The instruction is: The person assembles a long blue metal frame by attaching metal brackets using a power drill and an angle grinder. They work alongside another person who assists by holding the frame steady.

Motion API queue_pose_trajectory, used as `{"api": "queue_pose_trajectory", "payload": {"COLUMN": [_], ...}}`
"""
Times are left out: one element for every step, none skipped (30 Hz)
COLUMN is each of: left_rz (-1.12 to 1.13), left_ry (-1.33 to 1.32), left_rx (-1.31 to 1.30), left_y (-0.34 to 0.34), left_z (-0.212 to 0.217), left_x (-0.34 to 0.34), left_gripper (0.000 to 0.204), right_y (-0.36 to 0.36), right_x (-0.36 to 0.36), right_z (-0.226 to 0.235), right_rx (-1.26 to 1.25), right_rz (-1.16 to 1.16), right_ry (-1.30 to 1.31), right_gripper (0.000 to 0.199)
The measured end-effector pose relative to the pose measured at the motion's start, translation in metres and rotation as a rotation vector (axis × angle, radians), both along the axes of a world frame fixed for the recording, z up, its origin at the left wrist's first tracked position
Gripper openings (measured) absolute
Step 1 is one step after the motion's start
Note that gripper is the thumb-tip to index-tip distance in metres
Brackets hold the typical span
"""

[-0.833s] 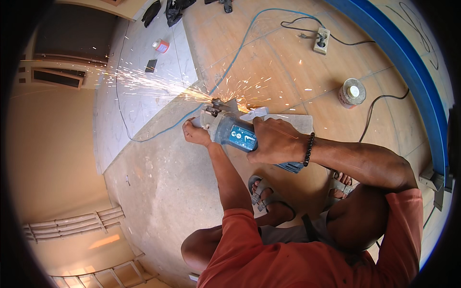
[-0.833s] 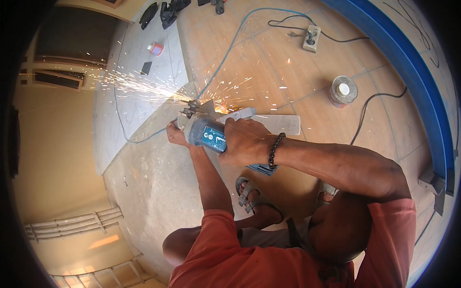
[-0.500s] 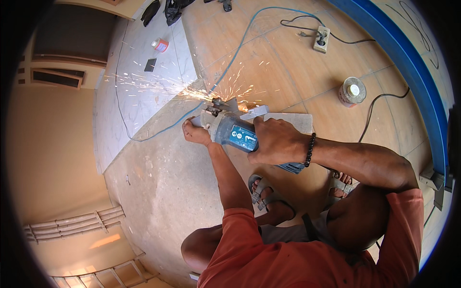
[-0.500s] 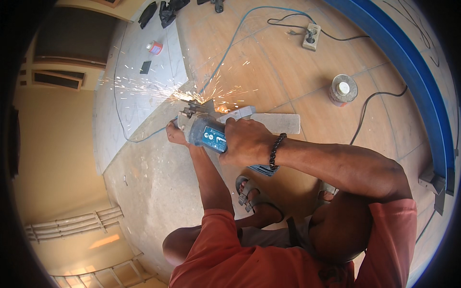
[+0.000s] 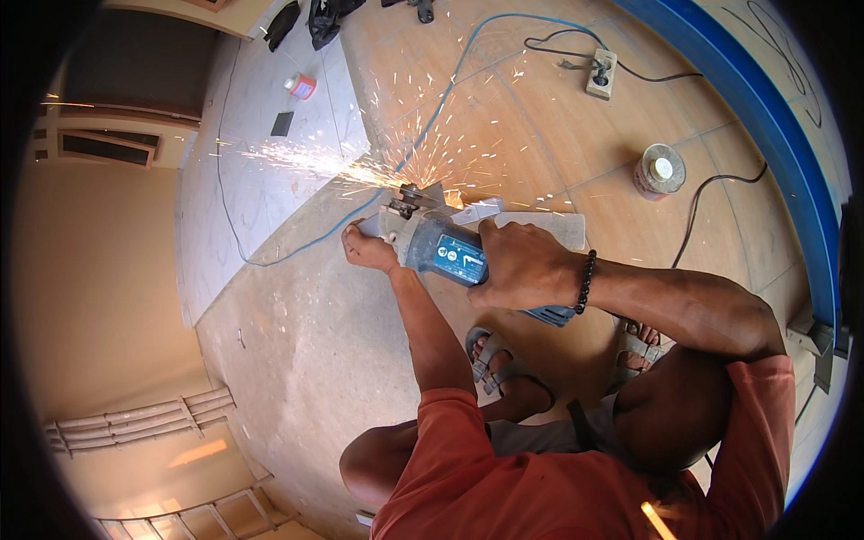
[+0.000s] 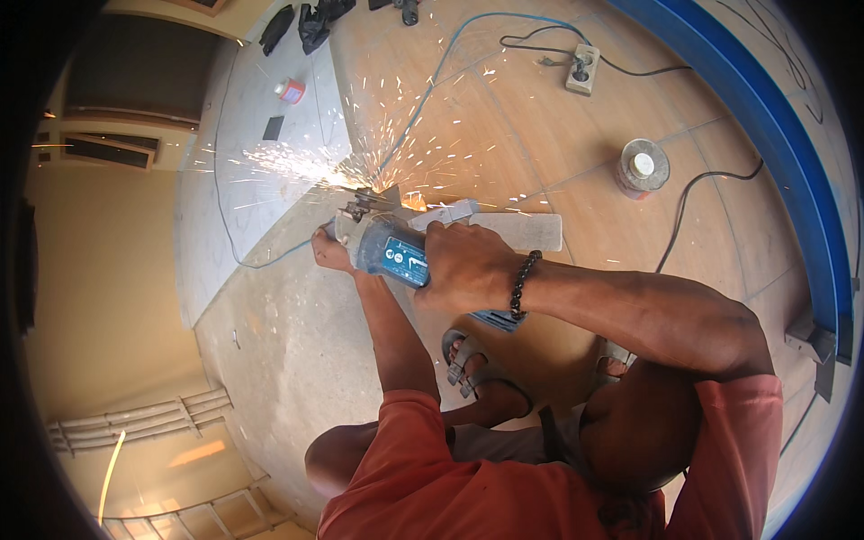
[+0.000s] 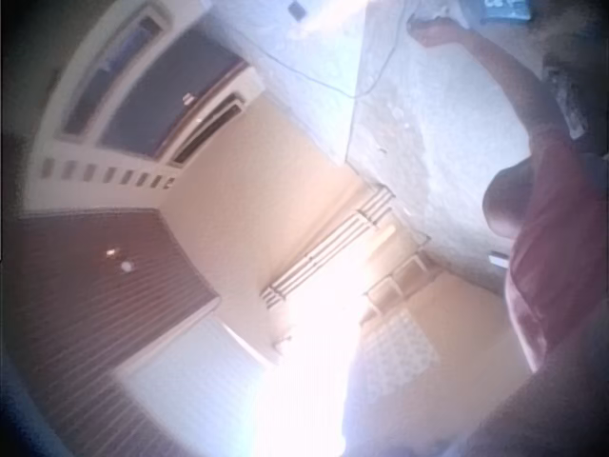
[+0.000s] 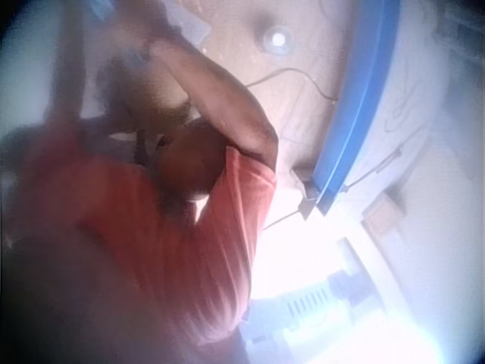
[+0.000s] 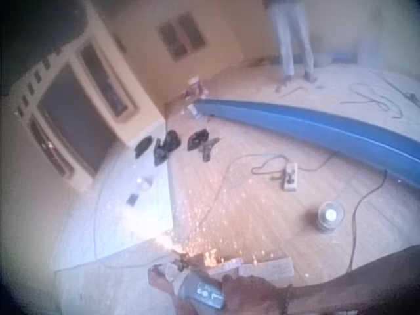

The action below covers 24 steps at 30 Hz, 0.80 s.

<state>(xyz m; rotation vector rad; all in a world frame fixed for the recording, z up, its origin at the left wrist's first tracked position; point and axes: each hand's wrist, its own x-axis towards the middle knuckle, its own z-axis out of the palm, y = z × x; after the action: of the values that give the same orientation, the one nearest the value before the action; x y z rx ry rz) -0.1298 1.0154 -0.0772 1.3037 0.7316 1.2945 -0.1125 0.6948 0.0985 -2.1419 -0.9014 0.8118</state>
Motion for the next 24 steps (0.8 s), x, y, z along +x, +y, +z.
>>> {"api": "queue_pose_trajectory", "payload": {"left_rz": [-0.002, -0.003, -0.004, -0.010, -0.016, -0.021, -0.006, 0.008, 0.022, 0.023, 0.023, 0.022, 0.024, 0.026, 0.028, 0.019, 0.011, 0.004, 0.010, 0.017, 0.023, 0.017, 0.011, 0.005], "left_ry": [-0.003, -0.018, -0.034, -0.034, -0.034, -0.034, -0.011, 0.013, 0.036, 0.029, 0.021, 0.014, 0.006, -0.002, -0.010, -0.017, -0.025, -0.033, -0.025, -0.017, -0.009, -0.024, -0.038, -0.052], "left_rx": [-0.007, -0.024, -0.042, -0.017, 0.007, 0.032, 0.048, 0.063, 0.078, 0.057, 0.036, 0.014, 0.008, 0.002, -0.005, -0.005, -0.005, -0.005, 0.007, 0.018, 0.029, 0.017, 0.004, -0.008], "left_y": [-0.002, -0.004, -0.006, -0.005, -0.004, -0.003, -0.007, -0.012, -0.017, -0.014, -0.012, -0.010, -0.011, -0.012, -0.013, -0.012, -0.012, -0.011, -0.014, -0.017, -0.021, -0.022, -0.023, -0.025], "left_z": [0.002, 0.003, 0.004, 0.004, 0.005, 0.005, 0.007, 0.010, 0.013, 0.012, 0.012, 0.012, 0.012, 0.012, 0.013, 0.013, 0.013, 0.013, 0.015, 0.017, 0.019, 0.022, 0.024, 0.026], "left_x": [0.001, 0.002, 0.003, 0.001, 0.000, -0.002, -0.001, 0.001, 0.002, 0.001, 0.000, -0.001, 0.000, 0.001, 0.002, 0.002, 0.001, 0.001, 0.002, 0.003, 0.003, 0.003, 0.004, 0.004], "left_gripper": [0.028, 0.028, 0.028, 0.028, 0.028, 0.028, 0.028, 0.028, 0.028, 0.028, 0.028, 0.028, 0.028, 0.028, 0.028, 0.029, 0.029, 0.029, 0.029, 0.029, 0.029, 0.029, 0.029, 0.028], "right_y": [0.000, 0.000, 0.000, 0.001, 0.002, 0.002, 0.001, 0.001, 0.001, 0.002, 0.002, 0.001, 0.001, 0.001, 0.001, 0.001, 0.001, 0.001, 0.001, 0.000, -0.001, -0.002, -0.001, 0.000], "right_x": [0.000, 0.001, 0.002, 0.002, 0.001, 0.001, 0.001, 0.001, 0.000, 0.000, 0.000, 0.001, 0.001, 0.001, 0.001, 0.001, 0.001, 0.000, 0.000, 0.000, 0.001, 0.001, 0.001, 0.001], "right_z": [-0.001, 0.000, 0.003, 0.005, 0.005, 0.003, 0.000, -0.004, -0.009, -0.009, -0.007, -0.003, -0.001, -0.001, -0.001, -0.001, -0.001, -0.002, -0.002, -0.002, -0.002, 0.000, 0.000, -0.001], "right_rx": [0.004, -0.012, -0.028, -0.041, -0.031, -0.021, -0.017, -0.007, 0.003, 0.019, 0.005, -0.009, -0.024, -0.023, -0.022, -0.022, -0.022, -0.022, -0.024, -0.023, -0.021, -0.014, -0.017, -0.021], "right_rz": [-0.001, 0.007, 0.015, 0.026, 0.029, 0.031, 0.029, 0.026, 0.023, 0.024, 0.029, 0.033, 0.035, 0.034, 0.032, 0.033, 0.028, 0.023, 0.016, 0.018, 0.020, 0.023, 0.025, 0.028], "right_ry": [-0.007, 0.001, 0.008, 0.017, 0.012, 0.008, 0.003, -0.012, -0.028, -0.043, -0.019, 0.006, 0.029, 0.018, 0.008, -0.004, -0.006, -0.007, -0.009, -0.002, 0.005, 0.009, 0.008, 0.007], "right_gripper": [0.058, 0.058, 0.058, 0.058, 0.062, 0.065, 0.069, 0.069, 0.069, 0.069, 0.069, 0.069, 0.069, 0.069, 0.069, 0.069, 0.069, 0.069, 0.069, 0.069, 0.069, 0.069, 0.068, 0.068]}}
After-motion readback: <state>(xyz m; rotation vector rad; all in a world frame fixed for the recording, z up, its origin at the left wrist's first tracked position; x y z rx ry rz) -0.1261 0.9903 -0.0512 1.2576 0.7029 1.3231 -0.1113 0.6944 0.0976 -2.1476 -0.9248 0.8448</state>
